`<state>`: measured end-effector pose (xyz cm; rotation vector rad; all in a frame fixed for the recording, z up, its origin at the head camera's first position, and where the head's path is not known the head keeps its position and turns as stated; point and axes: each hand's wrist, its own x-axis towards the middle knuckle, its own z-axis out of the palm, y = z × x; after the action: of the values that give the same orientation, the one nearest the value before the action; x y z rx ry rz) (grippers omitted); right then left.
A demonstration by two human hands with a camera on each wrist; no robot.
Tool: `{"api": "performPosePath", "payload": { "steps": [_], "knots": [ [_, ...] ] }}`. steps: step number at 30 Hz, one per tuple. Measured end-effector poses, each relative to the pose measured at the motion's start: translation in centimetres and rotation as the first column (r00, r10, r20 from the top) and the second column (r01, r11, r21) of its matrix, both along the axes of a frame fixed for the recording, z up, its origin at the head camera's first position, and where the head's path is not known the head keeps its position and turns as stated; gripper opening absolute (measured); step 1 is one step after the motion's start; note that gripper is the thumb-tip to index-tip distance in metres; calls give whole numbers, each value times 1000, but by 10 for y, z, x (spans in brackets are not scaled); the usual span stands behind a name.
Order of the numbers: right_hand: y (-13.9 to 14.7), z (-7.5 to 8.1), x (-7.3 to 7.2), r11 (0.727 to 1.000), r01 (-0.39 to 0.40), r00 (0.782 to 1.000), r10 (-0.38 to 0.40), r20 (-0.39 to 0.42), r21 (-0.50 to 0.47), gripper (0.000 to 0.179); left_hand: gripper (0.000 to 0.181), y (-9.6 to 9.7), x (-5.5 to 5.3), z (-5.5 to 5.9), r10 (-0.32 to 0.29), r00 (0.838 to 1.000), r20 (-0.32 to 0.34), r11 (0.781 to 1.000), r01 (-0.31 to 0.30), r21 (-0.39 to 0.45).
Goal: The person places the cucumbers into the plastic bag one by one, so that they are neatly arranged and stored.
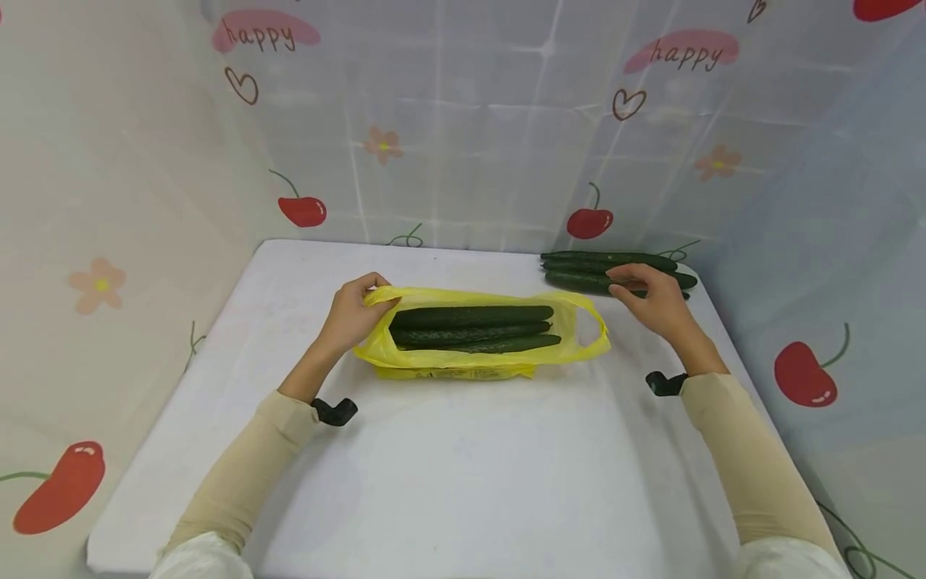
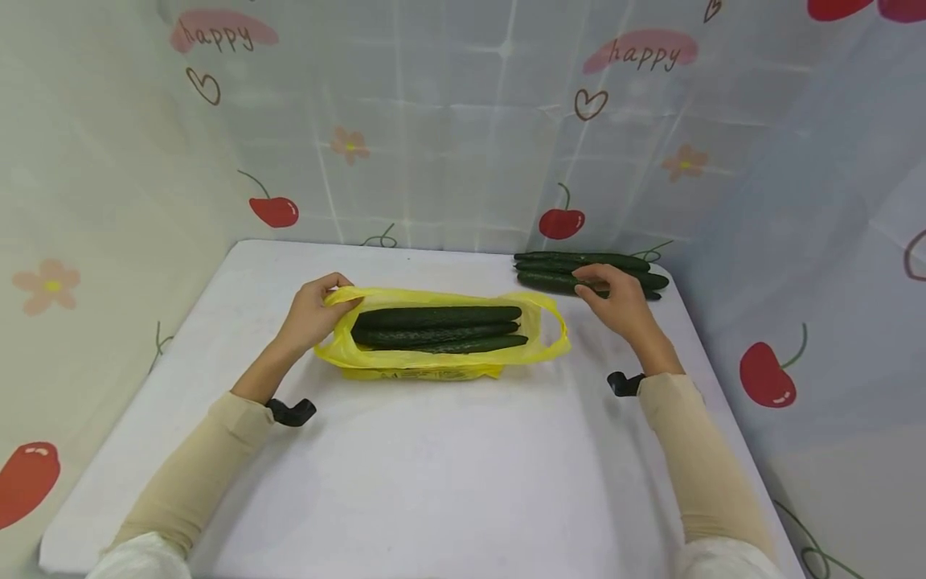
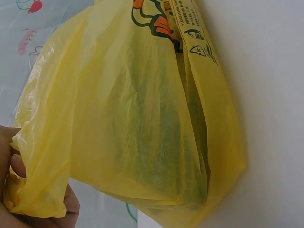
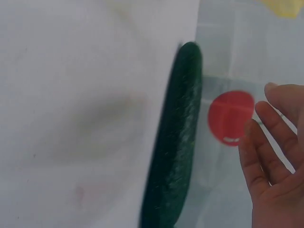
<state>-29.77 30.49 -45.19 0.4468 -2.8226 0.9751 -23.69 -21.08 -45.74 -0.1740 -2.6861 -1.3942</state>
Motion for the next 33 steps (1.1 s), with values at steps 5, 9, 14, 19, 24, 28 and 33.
{"api": "performPosePath", "payload": {
  "steps": [5, 9, 14, 19, 24, 28, 33],
  "knots": [
    [17, -16, -15, 997, 59, 998, -59, 9, 46, 41, 15, 1, 0, 0, 10, 1000, 2, 1000, -10, 0],
    [33, -31, -21, 988, 123, 990, -129, 57, 97, 44, 15, 3, 0, 0, 9, 1000, 14, 1000, -9, -3],
    [49, -52, -25, 973, 180, 981, -188, 40, 145, 42, 15, 6, 0, 2, 6, 1000, 16, 1000, -6, -25],
    [53, -64, -27, 972, 184, 982, -188, 18, 148, 49, 15, 6, -2, 2, 11, 1000, 23, 999, -10, -40],
    [50, -66, -28, 955, 220, 975, -220, -20, 201, 62, 16, 4, -1, 2, -9, 1000, 18, 999, 9, -33],
    [48, -63, -29, 949, 208, 978, -196, -73, 236, 63, 16, 4, 0, 4, -24, 1000, 10, 1000, 24, -12],
    [45, -60, -28, 973, 108, 987, -129, 94, 205, 54, 16, 5, 2, 6, -28, 1000, 9, 1000, 28, 8]
  ]
}}
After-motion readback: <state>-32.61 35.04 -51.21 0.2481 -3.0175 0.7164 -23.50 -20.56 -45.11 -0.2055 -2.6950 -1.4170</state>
